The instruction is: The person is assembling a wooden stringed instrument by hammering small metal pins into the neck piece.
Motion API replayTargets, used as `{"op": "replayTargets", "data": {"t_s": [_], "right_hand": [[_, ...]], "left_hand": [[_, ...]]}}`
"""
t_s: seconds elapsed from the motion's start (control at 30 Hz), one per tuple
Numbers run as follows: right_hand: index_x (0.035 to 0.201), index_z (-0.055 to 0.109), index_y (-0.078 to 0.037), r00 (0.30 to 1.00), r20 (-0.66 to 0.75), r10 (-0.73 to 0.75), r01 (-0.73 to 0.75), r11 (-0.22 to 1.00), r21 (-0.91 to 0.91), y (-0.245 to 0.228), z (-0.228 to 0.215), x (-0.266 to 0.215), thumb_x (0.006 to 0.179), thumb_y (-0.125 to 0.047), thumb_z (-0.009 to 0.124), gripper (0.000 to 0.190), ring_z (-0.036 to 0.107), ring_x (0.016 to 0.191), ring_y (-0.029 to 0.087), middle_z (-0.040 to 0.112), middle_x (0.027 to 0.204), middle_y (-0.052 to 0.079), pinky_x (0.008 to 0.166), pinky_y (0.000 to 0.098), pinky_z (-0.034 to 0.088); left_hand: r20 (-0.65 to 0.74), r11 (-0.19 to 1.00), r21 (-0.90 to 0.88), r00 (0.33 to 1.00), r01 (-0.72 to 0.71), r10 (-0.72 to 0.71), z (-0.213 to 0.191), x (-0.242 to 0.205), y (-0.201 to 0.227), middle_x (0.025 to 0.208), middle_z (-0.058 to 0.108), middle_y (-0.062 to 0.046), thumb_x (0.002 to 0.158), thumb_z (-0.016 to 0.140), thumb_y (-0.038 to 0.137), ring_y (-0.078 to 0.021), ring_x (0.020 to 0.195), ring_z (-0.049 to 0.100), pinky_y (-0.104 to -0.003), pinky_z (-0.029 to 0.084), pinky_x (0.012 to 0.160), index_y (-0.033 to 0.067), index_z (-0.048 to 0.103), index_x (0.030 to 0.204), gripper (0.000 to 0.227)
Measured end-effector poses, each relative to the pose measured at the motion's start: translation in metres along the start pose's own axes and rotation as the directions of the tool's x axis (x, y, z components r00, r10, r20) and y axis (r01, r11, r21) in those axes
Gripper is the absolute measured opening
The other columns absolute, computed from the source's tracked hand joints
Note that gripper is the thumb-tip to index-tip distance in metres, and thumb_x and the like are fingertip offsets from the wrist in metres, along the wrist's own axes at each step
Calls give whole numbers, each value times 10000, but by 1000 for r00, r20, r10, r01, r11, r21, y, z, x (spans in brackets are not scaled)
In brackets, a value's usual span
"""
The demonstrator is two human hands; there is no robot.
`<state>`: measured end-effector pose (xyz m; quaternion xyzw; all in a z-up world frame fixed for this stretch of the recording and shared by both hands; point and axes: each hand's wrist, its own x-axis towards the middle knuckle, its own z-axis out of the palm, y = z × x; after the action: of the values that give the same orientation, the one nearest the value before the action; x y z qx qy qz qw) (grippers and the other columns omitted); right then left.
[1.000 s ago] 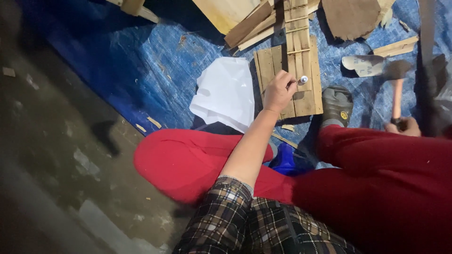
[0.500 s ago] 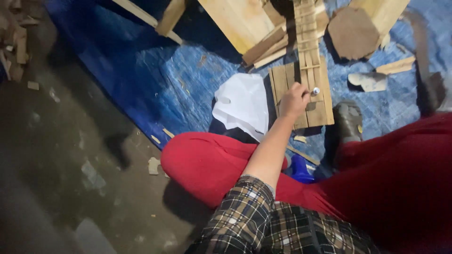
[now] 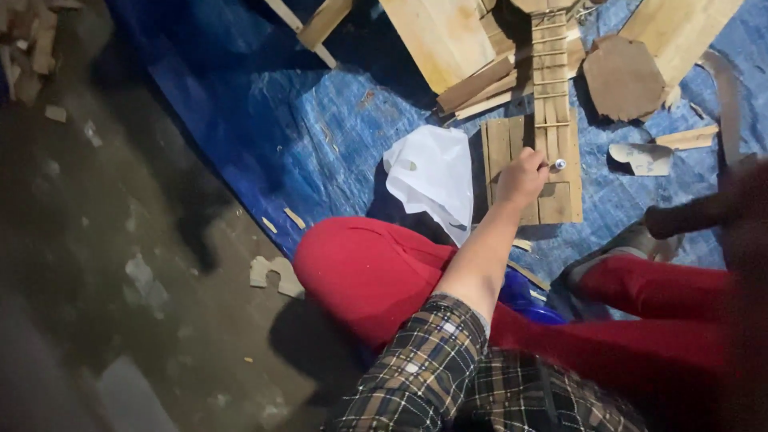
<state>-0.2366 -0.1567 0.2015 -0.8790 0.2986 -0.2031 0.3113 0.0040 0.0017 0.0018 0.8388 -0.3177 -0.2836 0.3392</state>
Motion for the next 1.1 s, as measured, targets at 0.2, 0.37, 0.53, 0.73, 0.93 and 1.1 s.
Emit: {"op": "replayTargets", "data": {"t_s": [0.2,0.37,0.53,0.73,0.93,1.1], "right_hand": [[1222,721,90,973,208,97,-61,983,-173,-18,94,33,1109,-87,631,228,678,834,418,725,1038,269,739,479,525],[1211,676,-35,925,352,143,24,902,-431,7,118,58,1113,-291,644,275,701,775,461,740,937,218,672,523,542],[1027,648,-109,943,332,2,197,803,-563,40,120,40,1146,-419,703,337,694,670,357,737,850,101,590,438,547],[1083,637,-114,921,376,101,118,848,-516,48,128,20,1143,-427,655,320,710,703,371,741,834,102,622,459,562],[1358,699,-194,954,293,-60,207,840,-501,22,116,26,1087,-318,722,299,698,686,277,733,880,61,582,380,540],[1130,683,-205,941,329,82,135,799,-586,28,126,17,1113,-467,651,264,706,677,312,757,863,35,572,411,554]], "left_hand": [[-371,978,-88,917,-190,145,30,-3,-10,890,612,-55,852,649,107,-334,734,632,-436,517,692,95,601,900,69],[-283,992,-73,956,-107,82,43,9,-22,936,637,4,844,672,90,-242,740,611,-384,480,724,127,622,861,64],[-244,990,-135,970,-37,3,19,-5,2,977,654,-53,856,636,199,-335,888,664,-421,535,819,112,653,905,102],[-281,983,-88,951,-163,132,15,-8,3,957,598,-21,803,679,7,-259,829,631,-375,512,780,117,658,1039,261],[-267,972,-213,963,-103,43,15,-6,5,915,622,-20,875,619,181,-295,805,662,-394,536,796,135,653,865,59],[-281,974,-152,952,-170,122,15,-3,-1,899,602,6,789,684,-7,-184,772,606,-312,493,741,104,636,964,213]]}}
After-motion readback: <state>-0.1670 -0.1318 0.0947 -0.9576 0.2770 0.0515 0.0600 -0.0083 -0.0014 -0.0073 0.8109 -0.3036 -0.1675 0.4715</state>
